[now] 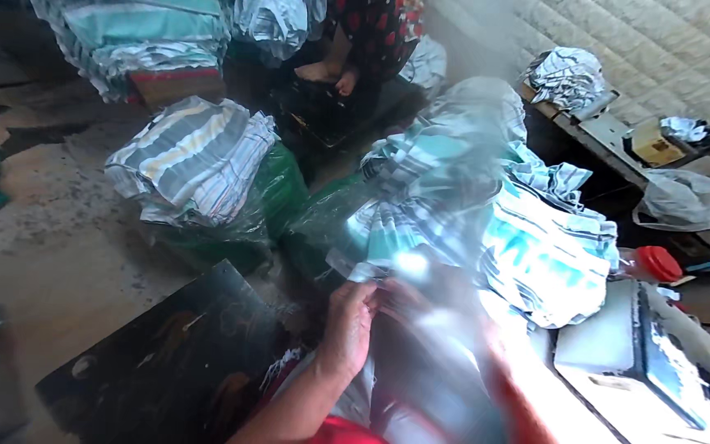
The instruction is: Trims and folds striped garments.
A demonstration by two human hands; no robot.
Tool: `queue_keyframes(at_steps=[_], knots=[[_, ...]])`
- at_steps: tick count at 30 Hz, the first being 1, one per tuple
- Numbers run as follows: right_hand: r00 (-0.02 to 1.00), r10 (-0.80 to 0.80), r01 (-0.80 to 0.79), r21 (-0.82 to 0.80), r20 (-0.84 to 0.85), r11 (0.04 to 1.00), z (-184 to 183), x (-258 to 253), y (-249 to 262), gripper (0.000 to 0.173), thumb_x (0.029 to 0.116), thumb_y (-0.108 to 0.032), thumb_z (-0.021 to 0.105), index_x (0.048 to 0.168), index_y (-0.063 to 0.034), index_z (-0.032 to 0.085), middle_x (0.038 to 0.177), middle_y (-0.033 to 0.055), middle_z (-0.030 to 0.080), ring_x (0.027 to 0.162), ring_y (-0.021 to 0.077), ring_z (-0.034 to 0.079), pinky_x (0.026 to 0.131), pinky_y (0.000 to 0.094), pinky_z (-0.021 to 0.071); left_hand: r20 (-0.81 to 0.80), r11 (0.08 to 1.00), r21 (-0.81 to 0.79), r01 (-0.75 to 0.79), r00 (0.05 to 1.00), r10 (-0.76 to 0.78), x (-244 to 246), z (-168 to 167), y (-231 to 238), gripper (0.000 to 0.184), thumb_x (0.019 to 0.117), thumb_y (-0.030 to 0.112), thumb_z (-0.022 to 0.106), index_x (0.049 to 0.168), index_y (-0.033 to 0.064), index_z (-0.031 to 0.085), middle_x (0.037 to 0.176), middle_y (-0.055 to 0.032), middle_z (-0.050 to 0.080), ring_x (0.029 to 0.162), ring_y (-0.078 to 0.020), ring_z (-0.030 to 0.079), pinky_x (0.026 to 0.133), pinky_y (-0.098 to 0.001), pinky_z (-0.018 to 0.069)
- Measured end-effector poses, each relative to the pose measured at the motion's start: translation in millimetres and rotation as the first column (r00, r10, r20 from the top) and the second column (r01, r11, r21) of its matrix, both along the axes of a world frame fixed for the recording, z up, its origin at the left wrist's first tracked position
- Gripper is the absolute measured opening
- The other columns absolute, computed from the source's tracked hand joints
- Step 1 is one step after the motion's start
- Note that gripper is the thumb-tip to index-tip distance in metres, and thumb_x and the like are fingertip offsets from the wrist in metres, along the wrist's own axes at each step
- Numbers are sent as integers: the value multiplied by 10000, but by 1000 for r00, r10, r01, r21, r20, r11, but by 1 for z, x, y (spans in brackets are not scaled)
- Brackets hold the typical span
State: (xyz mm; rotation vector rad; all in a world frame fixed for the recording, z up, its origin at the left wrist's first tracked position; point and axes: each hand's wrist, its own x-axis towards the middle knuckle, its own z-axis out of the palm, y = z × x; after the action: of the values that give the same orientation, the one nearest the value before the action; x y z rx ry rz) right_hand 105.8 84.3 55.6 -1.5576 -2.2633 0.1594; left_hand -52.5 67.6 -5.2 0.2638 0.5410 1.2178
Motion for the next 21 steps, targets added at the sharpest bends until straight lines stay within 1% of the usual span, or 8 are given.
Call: queue_keyframes(at_steps=[2,6,9,13,15,17,18,21], knots=[[1000,29,-29,42,-1,999,-1,-1,-1,510,1008,-513,569,1040,-13,664,799,81,697,658,167,662,557,365,523,5,1000,-9,-8,1000,8,0,2,-1,222,1030,13,400,970,-18,611,910,-97,717,876,-159,719,869,-340,596],[1000,6,-6,9,1,1000,0,-4,1,506,1013,-501,576,1063,-9,681,829,91,725,704,186,699,598,393,553,6,1000,14,-14,1000,14,0,2,0,226,1027,2,402,966,-18,619,919,-96,725,891,-161,722,883,-340,595],[1000,23,-22,52,-20,998,-2,-6,-2,445,1028,-463,563,1012,-30,662,736,63,661,605,158,629,525,350,499,-3,1000,23,-9,1000,9,0,1,-1,222,1025,4,411,970,-25,624,937,-102,728,914,-161,721,906,-343,588],[994,-49,44,-47,-98,998,-6,-7,2,484,1010,-482,590,1041,-6,673,775,66,694,653,149,661,587,370,532,1,1000,18,-8,1000,8,0,0,0,230,1033,9,405,981,-32,625,955,-113,731,932,-172,724,920,-350,585],[986,-58,44,-93,-156,995,-4,-2,0,576,944,-538,669,1114,12,653,850,60,722,723,122,685,663,358,579,12,1000,9,-5,1000,5,0,-1,-1,235,1034,19,401,967,-14,624,922,-93,721,892,-154,716,879,-336,592],[983,-57,39,-103,-174,994,1,4,-2,697,840,-590,759,1141,26,635,824,51,689,695,103,633,645,332,551,31,1000,-4,-2,1000,2,0,1,-1,238,1045,39,400,959,10,621,888,-67,715,846,-131,708,824,-315,596],[987,-54,39,-101,-149,994,3,6,-4,703,825,-599,767,1147,12,637,807,45,677,679,107,617,625,337,534,40,1000,-10,2,999,-1,0,3,-1,229,1043,40,407,957,12,618,883,-71,718,840,-134,713,821,-318,598],[999,-37,37,-10,-24,999,2,16,-12,476,895,-504,697,1111,-81,664,713,6,625,569,109,556,508,334,458,63,1000,-17,14,998,-13,3,3,-1,202,1026,30,416,937,17,597,900,-81,699,888,-158,701,880,-352,576]])
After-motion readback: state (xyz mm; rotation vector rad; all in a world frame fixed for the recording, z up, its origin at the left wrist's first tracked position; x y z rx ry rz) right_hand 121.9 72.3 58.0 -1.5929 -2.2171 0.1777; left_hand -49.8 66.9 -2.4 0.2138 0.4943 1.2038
